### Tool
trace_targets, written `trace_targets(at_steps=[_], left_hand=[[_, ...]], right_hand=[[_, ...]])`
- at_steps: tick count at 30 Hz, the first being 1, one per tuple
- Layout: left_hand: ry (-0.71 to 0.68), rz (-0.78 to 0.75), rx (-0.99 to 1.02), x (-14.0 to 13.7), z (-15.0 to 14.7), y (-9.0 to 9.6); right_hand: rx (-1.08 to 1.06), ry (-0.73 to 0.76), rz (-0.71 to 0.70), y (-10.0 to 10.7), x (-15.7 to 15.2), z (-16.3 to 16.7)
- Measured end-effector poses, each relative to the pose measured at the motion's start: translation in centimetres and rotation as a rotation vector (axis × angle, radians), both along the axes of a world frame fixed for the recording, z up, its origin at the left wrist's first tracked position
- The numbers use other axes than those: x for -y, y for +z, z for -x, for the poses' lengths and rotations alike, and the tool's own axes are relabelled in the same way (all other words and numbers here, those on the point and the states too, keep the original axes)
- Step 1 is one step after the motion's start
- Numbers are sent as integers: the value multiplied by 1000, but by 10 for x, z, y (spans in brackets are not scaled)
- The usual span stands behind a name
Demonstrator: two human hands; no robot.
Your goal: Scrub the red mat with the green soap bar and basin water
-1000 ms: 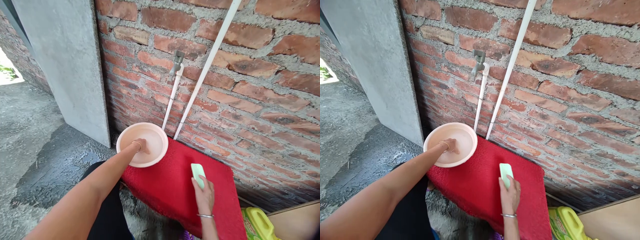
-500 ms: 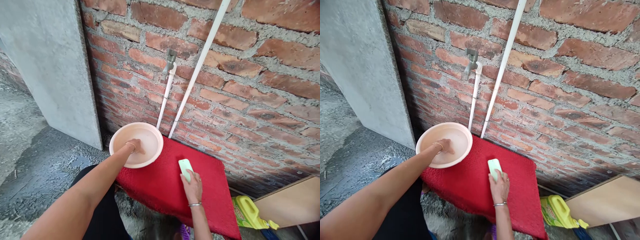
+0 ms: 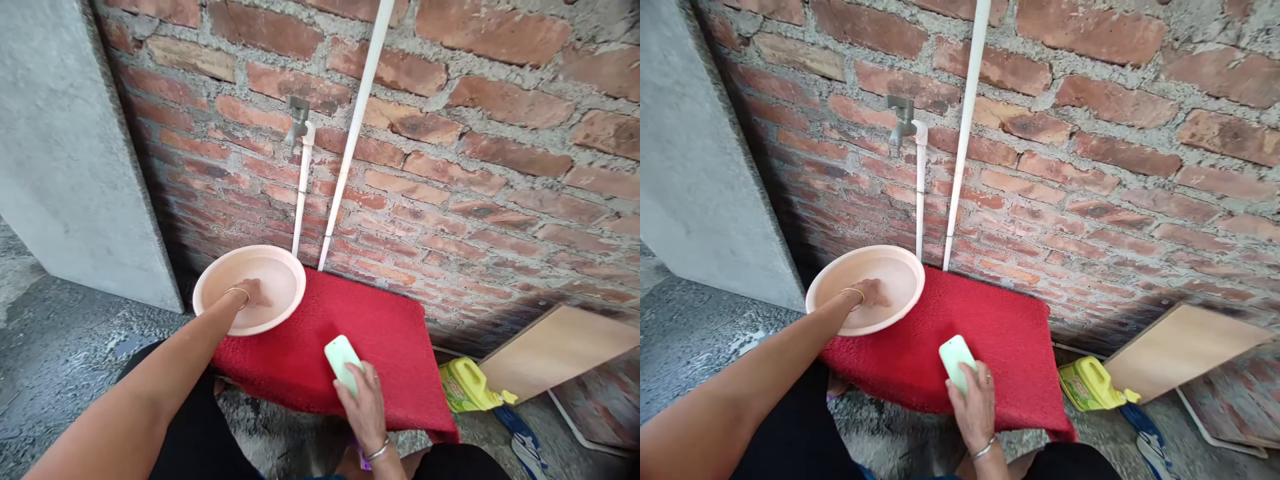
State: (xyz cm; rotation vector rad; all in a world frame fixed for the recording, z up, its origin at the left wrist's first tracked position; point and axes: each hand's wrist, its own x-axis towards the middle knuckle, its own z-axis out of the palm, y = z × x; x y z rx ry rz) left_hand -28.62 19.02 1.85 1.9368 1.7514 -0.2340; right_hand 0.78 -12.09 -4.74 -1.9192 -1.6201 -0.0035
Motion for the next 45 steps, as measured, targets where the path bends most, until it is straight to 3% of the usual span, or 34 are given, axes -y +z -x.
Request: trace_targets(at_steps=[4,10,13,15,20,23,25,29,33,36,42,45], left_hand=[[-15,24,-31,-3,1,-6],[-40,30,-34,-3,0,-6],[-42,38,-40,-3,-1,-6],[-41,38,-45,-3,0,-6],[-41,7,-29,-2,1,-6],[-50,4,-26,-1,2,-5],[-55,15,-20,-1,2,-5],[-34,43,-16,-2,1,-5],[-22,27,-10,-1,0,-3],[-26,25,-5,0,-1,-2],[-30,23,-17,0,0,-1],[-36,24,-23,0,0,-2]], right_hand=[[72,20,7,-8,4,1],[39,-269,-6,-4,38,-82],[23,-420,-19,-2,52,-98],[8,-410,-30,-2,53,-86],[68,-109,-39,-9,37,-10],[149,-25,-49,-13,32,12],[147,-47,-35,-13,36,4],[76,-197,11,-9,59,-50],[44,-349,-30,-3,73,-91],[5,-368,-64,0,67,-81],[-7,-143,0,-4,41,-15],[12,-153,2,-7,42,-20]])
